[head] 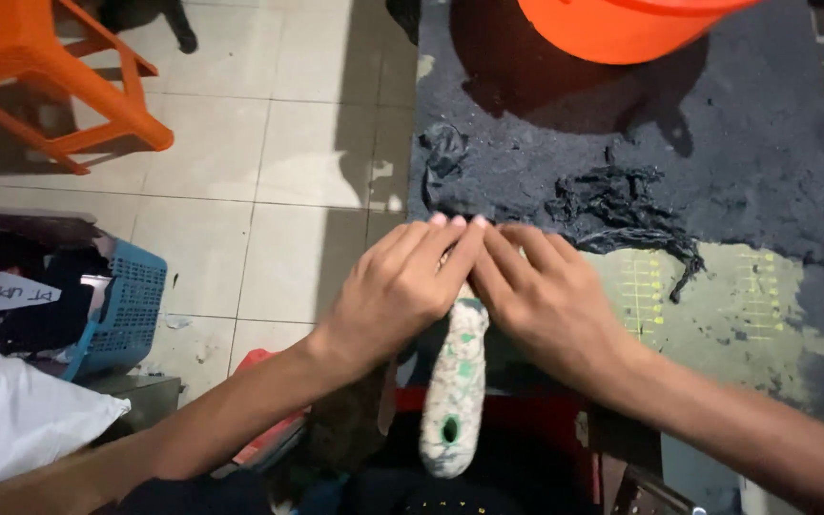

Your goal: Scraping excess or dried ink from a screen printing work surface using a metal scraper.

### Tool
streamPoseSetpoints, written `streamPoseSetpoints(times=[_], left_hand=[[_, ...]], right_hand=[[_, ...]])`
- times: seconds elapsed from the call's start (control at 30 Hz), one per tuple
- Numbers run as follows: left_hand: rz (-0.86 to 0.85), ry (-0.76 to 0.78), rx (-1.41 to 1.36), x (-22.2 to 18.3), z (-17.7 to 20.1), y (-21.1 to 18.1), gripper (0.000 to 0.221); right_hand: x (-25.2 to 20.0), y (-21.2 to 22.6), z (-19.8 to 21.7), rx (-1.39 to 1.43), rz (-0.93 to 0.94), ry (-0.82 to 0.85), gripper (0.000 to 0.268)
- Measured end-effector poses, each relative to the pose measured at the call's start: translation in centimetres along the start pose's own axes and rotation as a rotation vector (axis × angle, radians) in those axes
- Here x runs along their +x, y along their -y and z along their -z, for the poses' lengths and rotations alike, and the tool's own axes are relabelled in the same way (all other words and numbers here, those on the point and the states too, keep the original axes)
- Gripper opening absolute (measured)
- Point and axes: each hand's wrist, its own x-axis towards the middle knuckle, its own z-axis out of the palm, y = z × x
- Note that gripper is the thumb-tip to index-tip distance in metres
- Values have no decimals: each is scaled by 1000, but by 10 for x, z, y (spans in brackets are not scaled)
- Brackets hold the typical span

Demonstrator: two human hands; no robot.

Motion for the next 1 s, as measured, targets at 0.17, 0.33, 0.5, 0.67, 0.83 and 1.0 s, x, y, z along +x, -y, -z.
streamPoseSetpoints(times=[0.17,0.33,0.5,0.67,0.83,1.0], left_hand=[[31,17,118,9,-6,9,20],[43,238,-61,25,-7,38,56],[18,231,-218,63,16,54,70],[-48,354,-53,47,52,8,55],[-72,208,-5,4,10,-7,53],[-40,124,194,14,-9,-1,29]], right_hand=[[11,-10,-5,60,-6,-39,11],[18,-44,-19,174,-156,195,22],[28,-63,27,209,-253,103,26],[6,-23,61,393,-352,281,32],[-15,-1,25,296,-127,63,39],[-11,-6,-3,33,-73,-49,25]])
